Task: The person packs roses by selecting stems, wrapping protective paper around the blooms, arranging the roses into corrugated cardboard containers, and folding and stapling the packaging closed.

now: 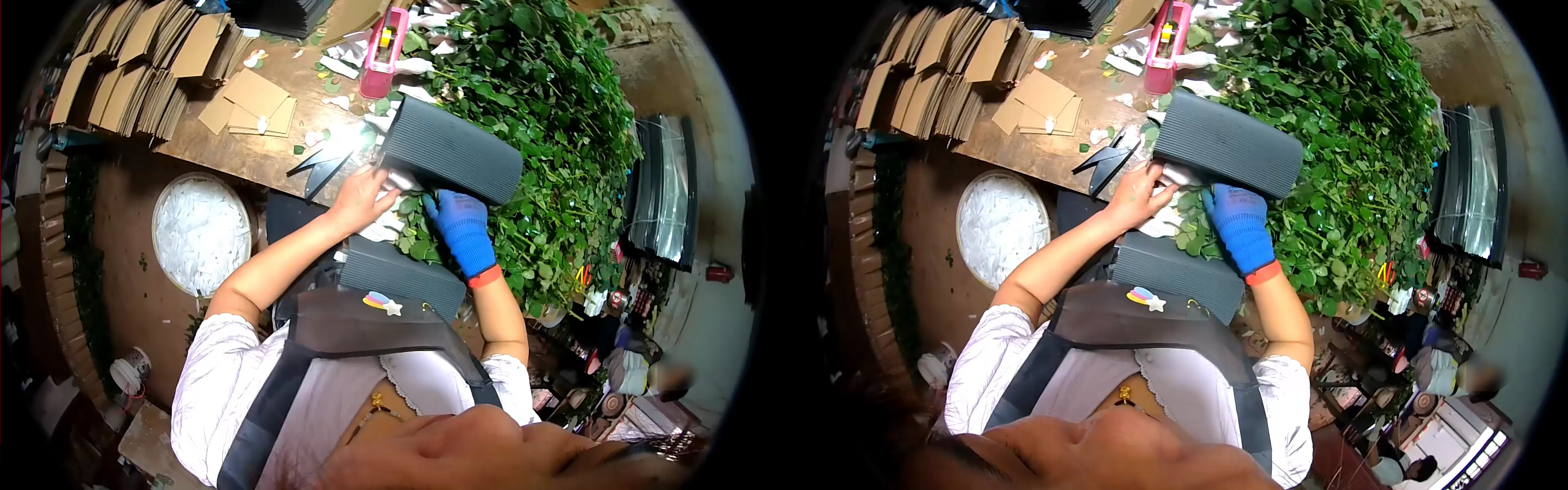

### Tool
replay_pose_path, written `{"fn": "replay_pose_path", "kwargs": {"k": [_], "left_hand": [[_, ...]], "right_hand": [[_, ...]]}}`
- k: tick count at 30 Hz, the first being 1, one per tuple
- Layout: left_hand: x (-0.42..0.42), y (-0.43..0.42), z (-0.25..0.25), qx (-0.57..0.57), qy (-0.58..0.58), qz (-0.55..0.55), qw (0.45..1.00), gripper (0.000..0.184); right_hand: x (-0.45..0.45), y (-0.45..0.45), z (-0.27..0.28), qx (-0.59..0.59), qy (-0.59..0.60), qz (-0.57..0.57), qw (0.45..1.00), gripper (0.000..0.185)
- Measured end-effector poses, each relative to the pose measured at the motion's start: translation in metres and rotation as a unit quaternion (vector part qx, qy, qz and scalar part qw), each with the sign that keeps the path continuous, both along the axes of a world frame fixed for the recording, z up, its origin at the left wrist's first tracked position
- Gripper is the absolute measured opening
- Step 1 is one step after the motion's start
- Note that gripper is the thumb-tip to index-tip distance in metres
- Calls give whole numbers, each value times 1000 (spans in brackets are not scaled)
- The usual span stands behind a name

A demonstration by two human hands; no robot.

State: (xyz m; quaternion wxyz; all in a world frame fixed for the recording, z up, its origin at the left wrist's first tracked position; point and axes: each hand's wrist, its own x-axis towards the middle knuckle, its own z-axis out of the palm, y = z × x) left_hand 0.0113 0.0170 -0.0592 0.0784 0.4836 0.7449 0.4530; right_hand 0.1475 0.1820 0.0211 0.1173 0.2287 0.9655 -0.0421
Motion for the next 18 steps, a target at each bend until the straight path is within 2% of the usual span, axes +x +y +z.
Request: {"fn": "replay_pose_path", "kwargs": {"k": [1, 3, 7, 9, 10, 13, 15, 16, 17, 18], "left_hand": [[-3, -1, 1, -11, -19, -9, 1000, 42], [-9, -1, 15, 11, -56, -33, 998, 34], [-4, 4, 22, -45, -84, 15, 995, 25], [-4, 5, 18, -57, -126, 34, 990, 24], [-6, 3, 17, -16, -102, 34, 994, 22], [-8, -11, 19, -1, -182, 87, 979, 22], [-22, -20, 31, 160, -371, 196, 893, 23], [-33, -26, 43, 162, -338, 211, 903, 23], [-46, -41, -2, 174, -326, 151, 917, 16], [-46, -42, -15, 70, -293, 135, 944, 15]], "right_hand": [[-5, -1, -3, -5, -95, -24, 995, 35], [4, 1, -8, -4, -16, -1, 1000, 34], [18, 4, -18, 17, 126, 39, 991, 31], [19, 6, -20, 8, 40, 6, 999, 31], [18, 6, -22, 3, -1, -13, 1000, 31], [7, 3, -12, -7, -92, -46, 995, 34], [18, 5, -26, 25, -2, -9, 1000, 34], [22, 6, -33, 41, 45, 9, 998, 35], [22, 5, -30, 24, 54, 7, 998, 34], [18, 4, -22, 8, 65, 8, 998, 34]]}}
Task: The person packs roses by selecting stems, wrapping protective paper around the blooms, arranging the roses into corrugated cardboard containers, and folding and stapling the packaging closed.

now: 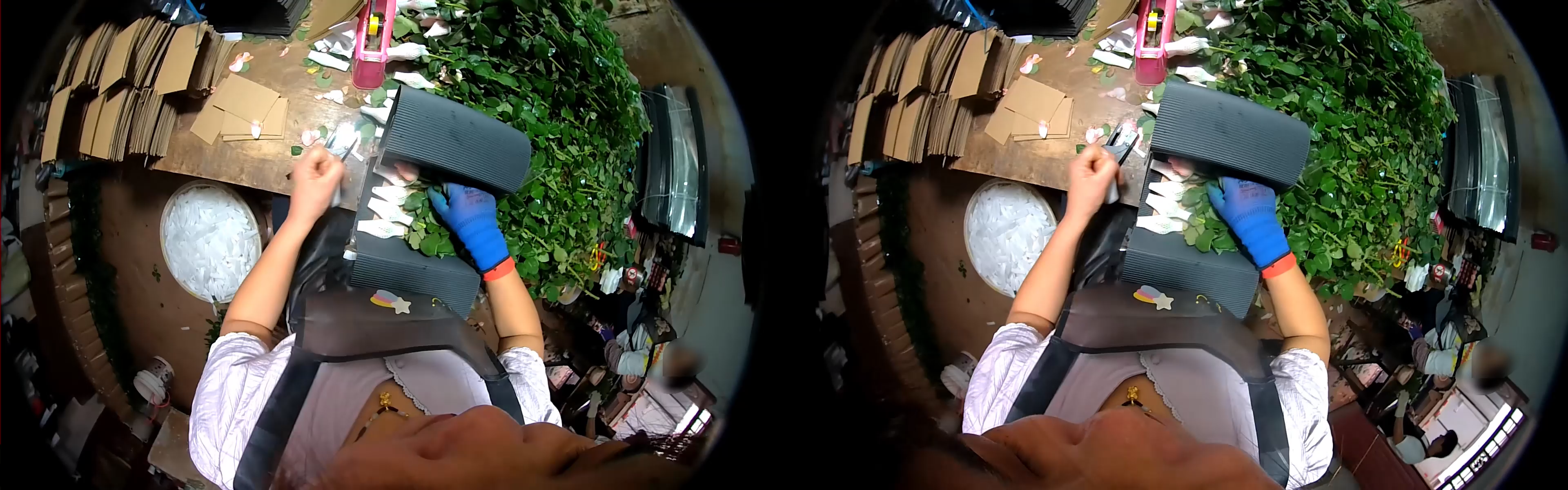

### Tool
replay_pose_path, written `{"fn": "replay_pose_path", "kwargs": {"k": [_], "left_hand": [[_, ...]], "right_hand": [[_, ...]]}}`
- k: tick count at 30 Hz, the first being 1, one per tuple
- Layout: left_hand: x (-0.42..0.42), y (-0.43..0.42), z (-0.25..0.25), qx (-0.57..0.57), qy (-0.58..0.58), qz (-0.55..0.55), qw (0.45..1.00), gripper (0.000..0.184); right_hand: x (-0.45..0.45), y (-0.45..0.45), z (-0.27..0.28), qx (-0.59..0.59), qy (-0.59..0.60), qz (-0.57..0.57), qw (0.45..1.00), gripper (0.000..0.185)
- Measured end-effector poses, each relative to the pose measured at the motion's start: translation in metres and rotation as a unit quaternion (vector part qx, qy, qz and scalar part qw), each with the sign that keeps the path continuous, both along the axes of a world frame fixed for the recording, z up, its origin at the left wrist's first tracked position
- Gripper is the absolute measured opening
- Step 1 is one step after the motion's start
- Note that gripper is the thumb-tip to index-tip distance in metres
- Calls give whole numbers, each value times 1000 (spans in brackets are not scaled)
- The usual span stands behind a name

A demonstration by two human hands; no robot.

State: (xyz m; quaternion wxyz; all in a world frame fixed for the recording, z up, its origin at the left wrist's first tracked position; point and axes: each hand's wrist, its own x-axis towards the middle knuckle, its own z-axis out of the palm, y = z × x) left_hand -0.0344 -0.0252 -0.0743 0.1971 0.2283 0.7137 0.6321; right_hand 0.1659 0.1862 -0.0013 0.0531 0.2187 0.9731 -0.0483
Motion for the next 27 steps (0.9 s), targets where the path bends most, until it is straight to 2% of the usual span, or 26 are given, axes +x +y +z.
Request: {"fn": "replay_pose_path", "kwargs": {"k": [1, 2, 3, 5, 6, 10, 11, 13, 15, 16, 17, 18, 19, 21, 22, 25, 26, 27], "left_hand": [[0, -2, -4, -100, 25, -46, 994, 18], [10, 9, 4, -81, 48, -77, 993, 30], [16, 17, 34, -221, -36, -130, 966, 31], [23, 30, 24, -243, 9, -151, 958, 33], [28, 33, 19, -150, -22, -138, 979, 31], [34, 26, 15, -117, -45, -57, 990, 24], [28, 19, 13, -57, -70, -46, 995, 25], [9, 5, 18, 42, -166, 74, 982, 23], [-3, -1, 28, 64, -48, -1, 997, 20], [-3, -11, 36, -40, -89, -86, 992, 17], [0, -7, 26, -152, -59, -131, 978, 22], [13, 3, 44, -173, -3, -137, 975, 26], [25, 12, 62, -192, 53, -144, 969, 30], [27, 18, 48, -234, 48, -227, 944, 28], [29, 18, 38, -205, 47, -225, 952, 27], [29, 7, 35, -178, -16, -170, 969, 30], [28, 3, 32, -128, -53, -120, 983, 28], [21, -5, 31, -128, -123, -86, 980, 25]], "right_hand": [[-3, -2, 7, -17, 9, 2, 1000, 35], [-7, -3, 11, -30, -54, -11, 998, 35], [-13, -4, 12, -32, -89, -11, 995, 34], [-21, -6, 12, -34, -159, -15, 987, 33], [-22, -5, 11, -32, -156, -17, 987, 32], [-17, -6, 1, -10, -111, -5, 994, 32], [-16, -6, -1, 0, -90, 2, 996, 32], [-16, -2, 0, -30, -114, -3, 993, 36], [-17, 0, 10, -60, -131, 4, 990, 42], [-18, 1, 18, -74, -137, 13, 988, 48], [-20, 1, 25, -89, -144, 22, 985, 54], [-25, 0, 28, -111, -179, 16, 977, 61], [-26, -3, 24, -98, -178, 11, 979, 59], [-26, -8, 9, -71, -178, 1, 981, 56], [-29, -9, 2, -57, -214, -9, 975, 51], [-27, -7, -5, -40, -216, 4, 976, 49], [-25, -7, -1, -42, -192, 12, 980, 48], [-20, -7, 5, -46, -167, 19, 985, 46]]}}
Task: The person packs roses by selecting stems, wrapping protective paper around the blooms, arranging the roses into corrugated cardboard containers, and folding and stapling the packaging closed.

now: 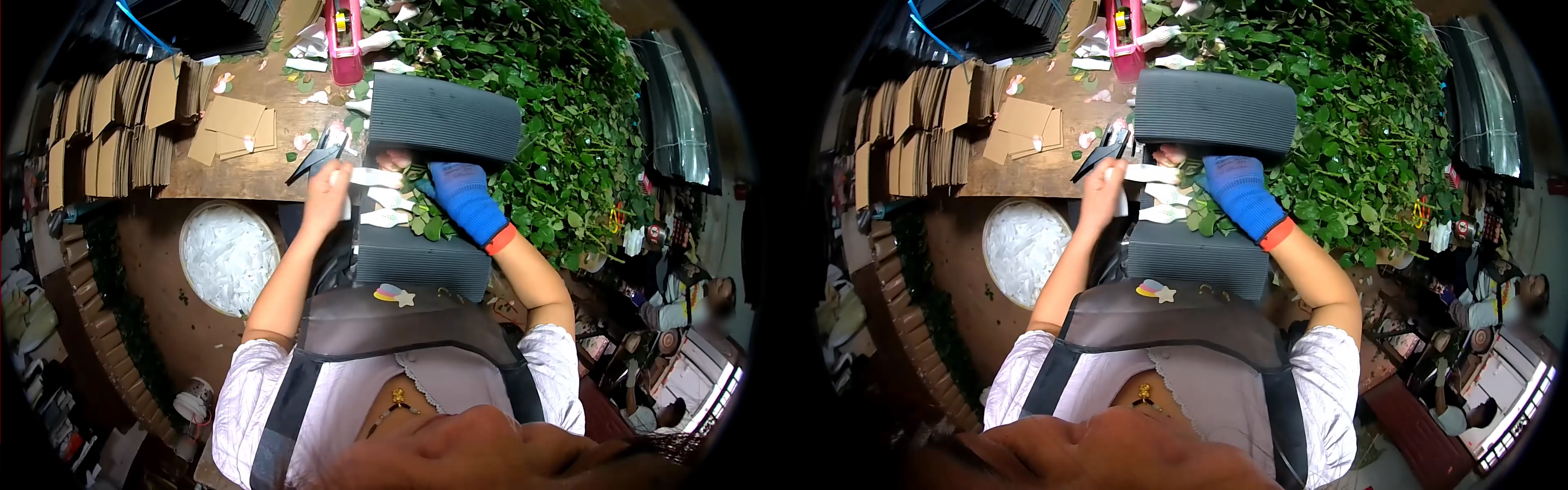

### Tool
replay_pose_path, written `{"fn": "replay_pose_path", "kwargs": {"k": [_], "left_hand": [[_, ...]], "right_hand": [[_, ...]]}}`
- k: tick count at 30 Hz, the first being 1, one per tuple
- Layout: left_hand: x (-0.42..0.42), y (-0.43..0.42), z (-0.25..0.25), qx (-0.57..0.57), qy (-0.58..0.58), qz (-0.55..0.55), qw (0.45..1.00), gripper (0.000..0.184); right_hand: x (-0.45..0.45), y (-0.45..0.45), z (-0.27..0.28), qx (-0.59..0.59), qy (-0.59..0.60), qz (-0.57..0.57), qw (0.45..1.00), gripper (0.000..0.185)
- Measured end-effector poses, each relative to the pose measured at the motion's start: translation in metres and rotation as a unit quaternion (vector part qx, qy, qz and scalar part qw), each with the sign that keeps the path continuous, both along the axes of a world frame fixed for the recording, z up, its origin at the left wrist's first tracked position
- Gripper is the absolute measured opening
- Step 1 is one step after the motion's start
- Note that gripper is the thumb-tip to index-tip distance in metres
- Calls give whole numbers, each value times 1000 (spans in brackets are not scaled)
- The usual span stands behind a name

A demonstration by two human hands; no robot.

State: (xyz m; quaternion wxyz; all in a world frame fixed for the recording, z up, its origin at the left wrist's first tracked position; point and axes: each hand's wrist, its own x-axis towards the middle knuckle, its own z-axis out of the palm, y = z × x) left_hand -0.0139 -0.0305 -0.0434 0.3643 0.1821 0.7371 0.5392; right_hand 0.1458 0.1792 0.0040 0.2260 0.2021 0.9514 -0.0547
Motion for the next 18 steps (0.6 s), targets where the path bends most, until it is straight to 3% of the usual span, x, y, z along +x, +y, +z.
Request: {"fn": "replay_pose_path", "kwargs": {"k": [2, 5, 8, 9, 10, 14, 15, 18], "left_hand": [[-11, -9, -3, 158, 47, 93, 982, 21], [-17, -30, -1, 2, 51, -9, 999, 25], [-2, -19, 9, -110, 101, -83, 985, 44], [1, -9, 21, -138, 98, -127, 977, 46], [2, -1, 29, -164, 94, -170, 967, 49], [6, 6, 18, -111, 98, -226, 963, 44], [12, 4, 6, -65, 120, -194, 971, 43], [16, 3, -8, -26, 38, -177, 983, 37]], "right_hand": [[10, -3, 18, -13, 71, -16, 997, 44], [18, -11, 61, -62, 171, -47, 982, 38], [9, -20, 64, -151, 39, 75, 985, 39], [0, -26, 59, -111, -56, 108, 986, 31], [-5, -27, 47, -91, -74, 107, 987, 28], [-12, -31, 25, -39, -103, 92, 990, 21], [-12, -32, 24, -39, -103, 86, 990, 21], [-13, -32, 20, -36, -115, 78, 990, 21]]}}
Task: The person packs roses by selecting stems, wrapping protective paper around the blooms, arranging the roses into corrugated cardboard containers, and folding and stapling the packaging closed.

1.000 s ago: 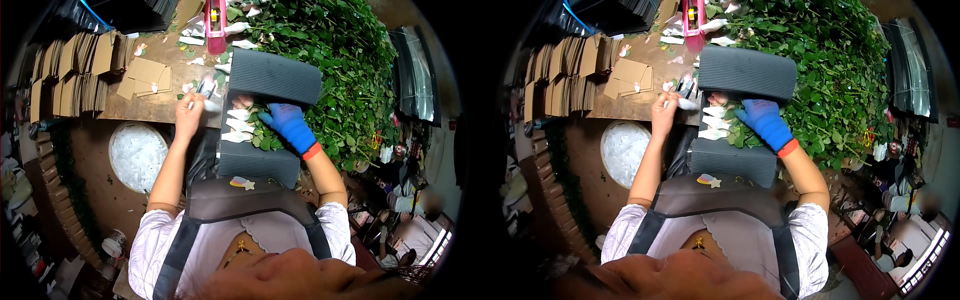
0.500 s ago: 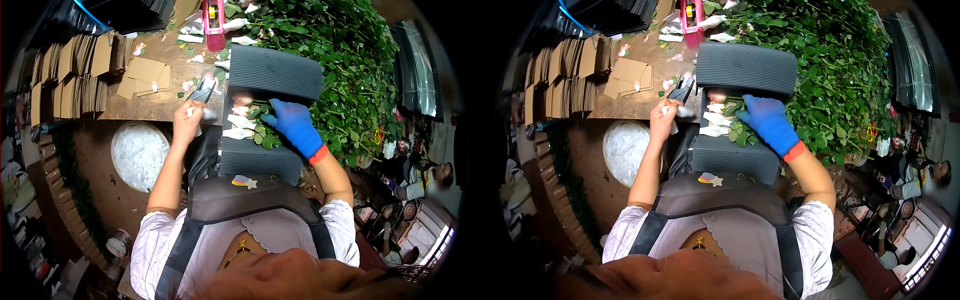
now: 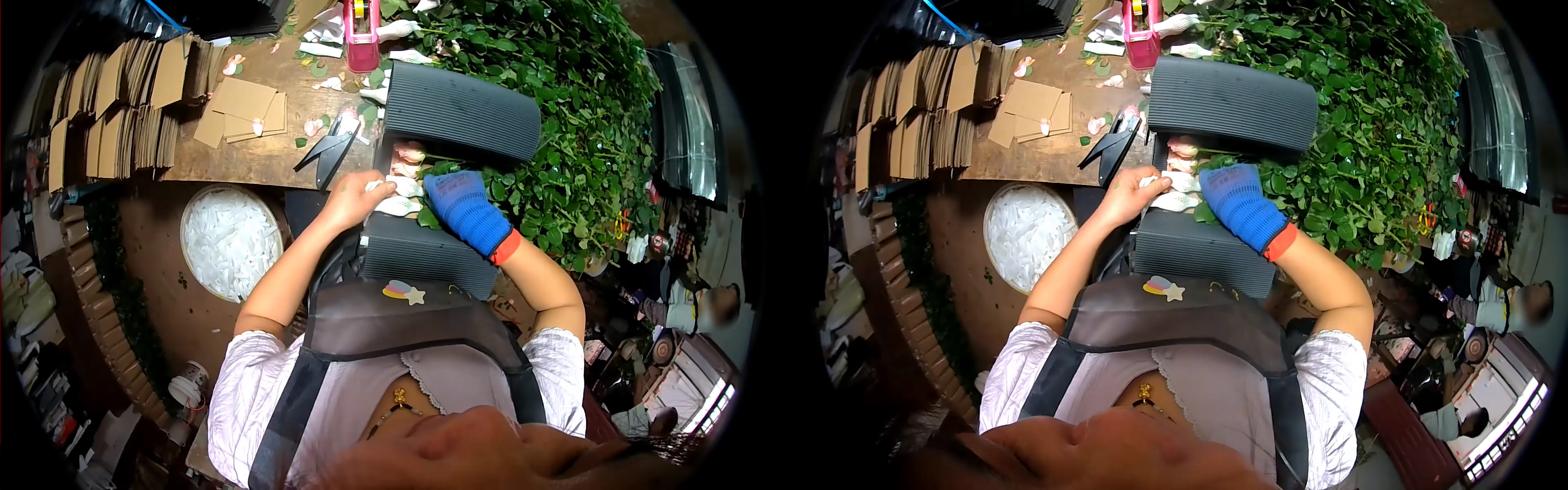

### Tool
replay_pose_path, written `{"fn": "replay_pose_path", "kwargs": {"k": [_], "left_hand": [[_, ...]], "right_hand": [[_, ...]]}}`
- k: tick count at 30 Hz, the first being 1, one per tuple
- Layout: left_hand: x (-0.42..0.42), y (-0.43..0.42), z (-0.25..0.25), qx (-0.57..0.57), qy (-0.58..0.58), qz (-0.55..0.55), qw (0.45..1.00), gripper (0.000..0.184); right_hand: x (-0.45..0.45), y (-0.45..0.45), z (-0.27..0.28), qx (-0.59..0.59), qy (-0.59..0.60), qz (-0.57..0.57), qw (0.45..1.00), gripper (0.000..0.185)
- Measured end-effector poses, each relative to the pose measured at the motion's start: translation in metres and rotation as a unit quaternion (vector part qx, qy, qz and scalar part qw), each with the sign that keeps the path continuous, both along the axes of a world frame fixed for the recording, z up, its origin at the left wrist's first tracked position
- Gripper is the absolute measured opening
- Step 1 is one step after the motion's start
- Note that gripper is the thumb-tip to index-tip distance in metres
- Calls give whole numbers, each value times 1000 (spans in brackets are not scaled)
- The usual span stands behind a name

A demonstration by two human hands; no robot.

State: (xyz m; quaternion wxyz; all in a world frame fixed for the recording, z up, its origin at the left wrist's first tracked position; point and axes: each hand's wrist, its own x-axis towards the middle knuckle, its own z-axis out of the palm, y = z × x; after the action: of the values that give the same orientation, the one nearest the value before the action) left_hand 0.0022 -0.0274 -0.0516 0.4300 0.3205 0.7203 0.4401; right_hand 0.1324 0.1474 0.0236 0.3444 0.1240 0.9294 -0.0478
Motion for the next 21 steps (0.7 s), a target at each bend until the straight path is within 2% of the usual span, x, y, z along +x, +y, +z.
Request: {"fn": "replay_pose_path", "kwargs": {"k": [4, 6, 7, 9, 10, 12, 13, 14, 16, 19, 21], "left_hand": [[-1, -10, 10, 6, -90, 127, 988, 22], [-24, -24, 11, 92, -102, 240, 961, 18], [-34, -31, 16, 118, -83, 232, 962, 17], [-45, -46, 32, 95, -55, 181, 977, 15], [-45, -55, 21, 90, -23, 100, 991, 12], [-32, -42, 47, -65, 103, -8, 993, 26], [-28, -33, 58, -77, 115, -59, 989, 46], [-26, -30, 39, -16, 142, -113, 983, 43], [-30, -18, 36, -96, 175, -211, 957, 44], [-28, -20, 23, -17, 152, -198, 968, 41], [-18, -19, 38, -51, 113, -170, 978, 39]], "right_hand": [[3, 2, -6, 5, -26, 25, 999, 21], [13, 8, -3, -18, 29, 22, 999, 20], [18, 8, -1, -30, 57, 20, 998, 21], [25, 1, 26, -42, 118, -4, 992, 25], [23, 0, 43, -50, 147, -15, 988, 29], [13, -3, 51, -93, 86, 12, 992, 27], [12, -5, 43, -98, 70, 42, 992, 25], [12, -7, 36, -103, 53, 69, 991, 24], [3, -13, 25, -78, -26, 55, 995, 22], [-6, -15, 20, -62, -81, 51, 993, 22], [-10, -17, 21, -62, -100, 49, 992, 23]]}}
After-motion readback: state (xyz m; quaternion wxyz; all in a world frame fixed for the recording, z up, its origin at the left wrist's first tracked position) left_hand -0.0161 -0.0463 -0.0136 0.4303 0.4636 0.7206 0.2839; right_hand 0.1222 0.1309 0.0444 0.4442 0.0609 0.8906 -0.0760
